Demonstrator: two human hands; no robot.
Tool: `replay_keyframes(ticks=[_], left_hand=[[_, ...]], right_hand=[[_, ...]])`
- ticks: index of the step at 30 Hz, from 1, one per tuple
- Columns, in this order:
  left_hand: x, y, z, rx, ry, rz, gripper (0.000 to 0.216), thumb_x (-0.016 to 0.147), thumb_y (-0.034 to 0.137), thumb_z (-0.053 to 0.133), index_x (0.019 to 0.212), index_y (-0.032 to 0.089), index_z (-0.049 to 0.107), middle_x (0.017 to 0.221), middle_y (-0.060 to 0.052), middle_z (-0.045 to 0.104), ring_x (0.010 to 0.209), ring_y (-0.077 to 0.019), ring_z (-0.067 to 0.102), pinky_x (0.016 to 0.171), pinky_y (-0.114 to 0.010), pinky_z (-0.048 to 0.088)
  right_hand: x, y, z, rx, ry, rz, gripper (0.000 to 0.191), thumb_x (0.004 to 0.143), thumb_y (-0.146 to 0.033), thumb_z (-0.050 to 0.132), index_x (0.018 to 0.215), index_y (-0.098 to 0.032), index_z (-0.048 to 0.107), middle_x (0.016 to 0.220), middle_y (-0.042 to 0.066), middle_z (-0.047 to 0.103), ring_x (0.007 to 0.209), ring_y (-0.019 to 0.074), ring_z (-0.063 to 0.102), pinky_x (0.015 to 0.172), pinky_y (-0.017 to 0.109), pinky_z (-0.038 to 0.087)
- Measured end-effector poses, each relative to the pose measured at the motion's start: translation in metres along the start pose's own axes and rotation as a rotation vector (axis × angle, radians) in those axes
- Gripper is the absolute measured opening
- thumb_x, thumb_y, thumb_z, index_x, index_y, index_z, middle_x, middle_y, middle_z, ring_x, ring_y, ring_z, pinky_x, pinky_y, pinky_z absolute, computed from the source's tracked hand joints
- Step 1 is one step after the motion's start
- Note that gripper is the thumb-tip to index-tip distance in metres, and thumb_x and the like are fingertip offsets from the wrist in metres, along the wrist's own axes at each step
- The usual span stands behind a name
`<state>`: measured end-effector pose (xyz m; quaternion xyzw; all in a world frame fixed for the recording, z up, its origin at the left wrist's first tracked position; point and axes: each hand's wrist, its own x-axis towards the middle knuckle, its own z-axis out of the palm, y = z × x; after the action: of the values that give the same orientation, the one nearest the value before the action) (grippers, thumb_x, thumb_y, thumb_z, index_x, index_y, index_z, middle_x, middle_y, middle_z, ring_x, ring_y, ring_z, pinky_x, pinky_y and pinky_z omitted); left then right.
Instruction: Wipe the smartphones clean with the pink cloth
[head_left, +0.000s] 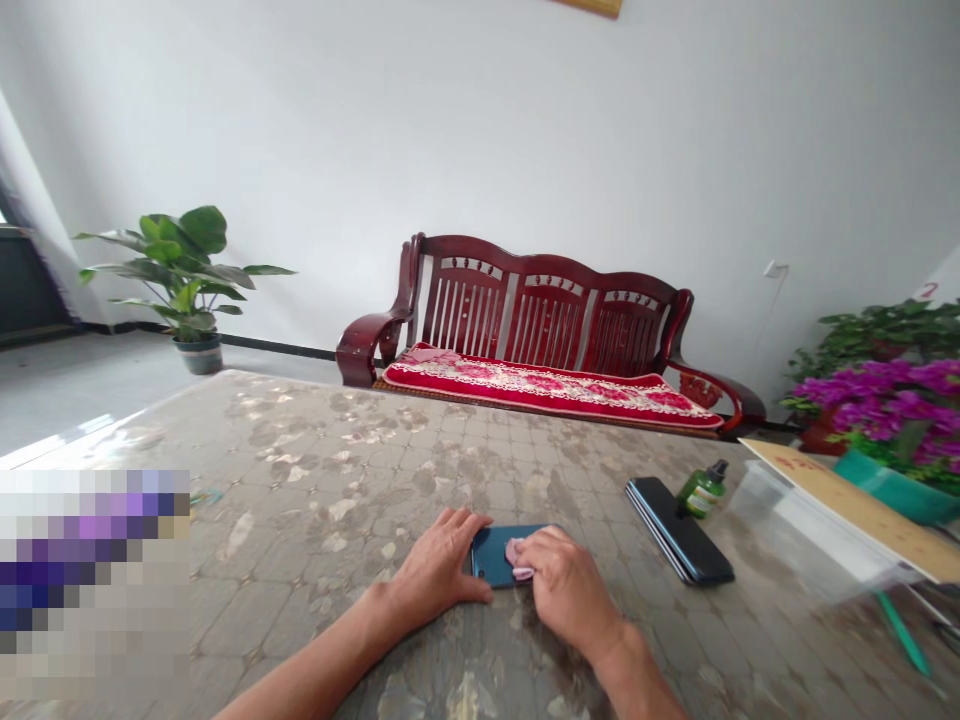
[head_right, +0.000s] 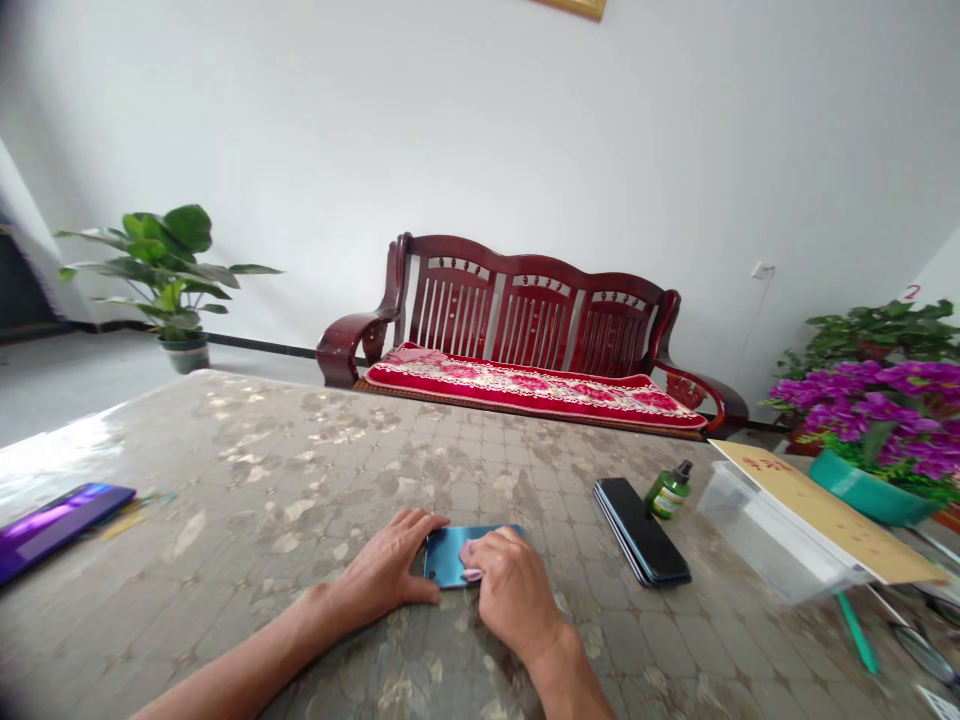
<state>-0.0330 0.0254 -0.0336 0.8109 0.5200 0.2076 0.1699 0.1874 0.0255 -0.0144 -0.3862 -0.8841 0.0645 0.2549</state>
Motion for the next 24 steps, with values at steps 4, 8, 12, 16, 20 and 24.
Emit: replay_keyframes(ticks=[4,8,12,16,20,24], left_hand=[[-0.001,0.003,-0.004,-0.002,-0.015,-0.004,0.071,0.063,0.047,0.084,0.123,0.025,0.054,0.112,-0.005,0.060,0.107,-0.0282,0.053,0.090,-0.035,0.043],[0.000,0.003,-0.004,-0.002,-0.024,0.003,0.066,0.065,0.045,0.083,0.122,0.027,0.056,0.111,-0.004,0.060,0.106,-0.0277,0.053,0.090,-0.035,0.043],[-0.001,0.003,-0.004,0.009,-0.016,0.018,0.061,0.067,0.042,0.082,0.120,0.026,0.056,0.112,-0.004,0.060,0.107,-0.0272,0.053,0.091,-0.036,0.043],[-0.003,0.003,-0.003,0.029,0.003,0.053,0.054,0.068,0.036,0.081,0.115,0.024,0.057,0.111,-0.003,0.061,0.105,-0.0263,0.053,0.091,-0.035,0.043],[-0.005,0.004,-0.003,0.037,0.017,0.075,0.049,0.070,0.034,0.079,0.114,0.024,0.057,0.112,-0.004,0.061,0.105,-0.0262,0.054,0.090,-0.035,0.044],[-0.006,0.006,-0.003,0.050,0.021,0.093,0.049,0.072,0.033,0.078,0.116,0.023,0.058,0.114,-0.005,0.061,0.105,-0.0264,0.053,0.092,-0.036,0.044]], right_hand=[[0.000,0.023,-0.008,-0.098,0.057,0.156,0.033,0.087,-0.006,0.048,0.088,-0.026,0.074,0.086,0.003,0.074,0.084,0.0182,0.064,0.079,0.027,0.049],[0.003,0.021,0.001,-0.071,0.122,0.125,0.038,0.086,-0.005,0.046,0.103,-0.025,0.073,0.101,0.005,0.074,0.095,0.0197,0.064,0.086,0.030,0.051],[0.006,0.009,0.006,0.008,0.085,0.016,0.043,0.087,-0.002,0.042,0.106,-0.025,0.073,0.106,0.004,0.073,0.099,0.0178,0.063,0.089,0.029,0.050],[0.004,0.015,-0.001,-0.096,0.052,0.129,0.039,0.086,-0.003,0.046,0.094,-0.027,0.075,0.089,0.003,0.074,0.086,0.0187,0.063,0.078,0.027,0.048],[0.001,0.027,-0.010,-0.243,0.069,0.304,0.036,0.084,-0.001,0.048,0.088,-0.025,0.074,0.086,0.003,0.072,0.085,0.0194,0.062,0.075,0.026,0.043],[0.001,0.017,-0.012,-0.299,0.014,0.315,0.032,0.088,-0.005,0.047,0.090,-0.023,0.073,0.088,0.003,0.071,0.086,0.0188,0.059,0.076,0.026,0.041]])
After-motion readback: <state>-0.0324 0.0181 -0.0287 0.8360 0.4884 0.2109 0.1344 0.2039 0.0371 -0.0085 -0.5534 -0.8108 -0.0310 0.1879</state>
